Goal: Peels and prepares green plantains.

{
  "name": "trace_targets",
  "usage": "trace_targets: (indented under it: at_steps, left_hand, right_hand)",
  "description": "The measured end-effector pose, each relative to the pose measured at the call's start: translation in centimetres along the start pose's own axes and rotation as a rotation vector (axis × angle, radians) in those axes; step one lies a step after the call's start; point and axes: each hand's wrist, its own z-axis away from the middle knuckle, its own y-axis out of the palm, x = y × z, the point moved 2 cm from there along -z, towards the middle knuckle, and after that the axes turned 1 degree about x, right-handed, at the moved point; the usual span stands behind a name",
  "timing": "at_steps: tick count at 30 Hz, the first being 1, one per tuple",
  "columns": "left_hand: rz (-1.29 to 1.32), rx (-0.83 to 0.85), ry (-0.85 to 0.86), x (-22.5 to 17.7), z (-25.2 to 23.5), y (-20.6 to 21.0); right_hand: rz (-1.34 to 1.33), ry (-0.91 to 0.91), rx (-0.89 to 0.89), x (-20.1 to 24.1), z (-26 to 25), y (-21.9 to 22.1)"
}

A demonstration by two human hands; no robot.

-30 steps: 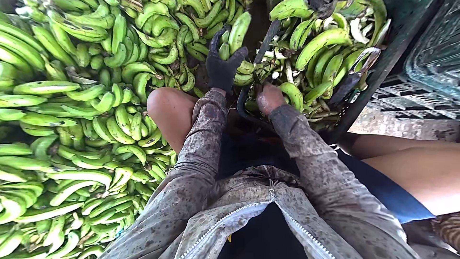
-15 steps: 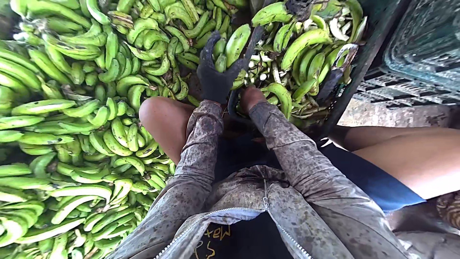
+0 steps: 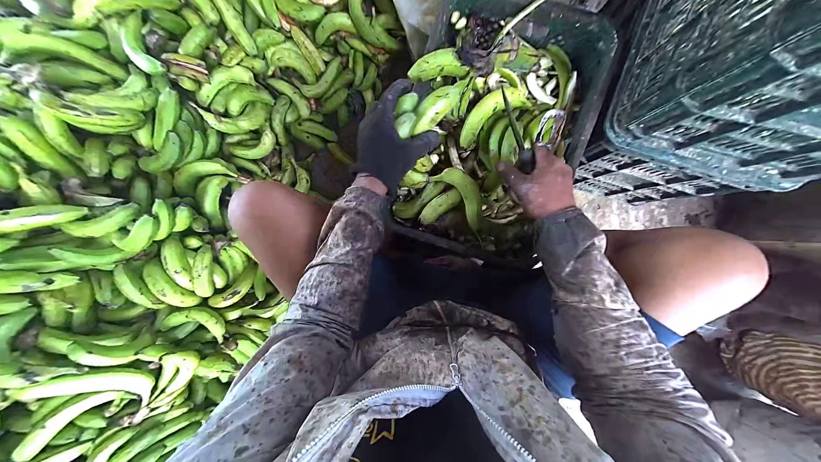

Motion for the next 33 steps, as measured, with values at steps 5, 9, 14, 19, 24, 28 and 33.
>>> trace_targets:
  at_steps: [5,9,14,19,24,28,33]
  left_hand:
    - [-0.013,0.087,-0.060,1.7,-1.9,5.2]
    - [0.133,-0.121,0.050,1.8,-0.8,4.9]
    - [0.116,0.088,0.134,1.1,1.2,2.0]
    - [-0.089,0.435,0.490,-2.2,3.9,3.0]
    - [-0.105,0.479,0.367,-2.7,6.1,4.9]
    - [0.606,0.102,0.001,1.0,4.8,2.4]
    - [0.930,-0.435,-0.391,7.5,2.8,0.6]
  right_hand:
    - [0.135,0.134,0.117,-0.9,1.4,4.8]
    - [0.159,0.207,0.190,-1.3,1.3,7.9]
    - [0.050,0.206,0.062,-1.2,1.8,3.7]
    - [0.284,-0.209,-0.172,1.3,4.3,1.2]
    - [0.201,-0.533,-0.326,1.9,4.3,3.5]
    - [-0.201,-0.320,-0.280,1.0,3.2,4.7]
    - [-0.202,-0.075,0.233,3.4,3.2,9.2]
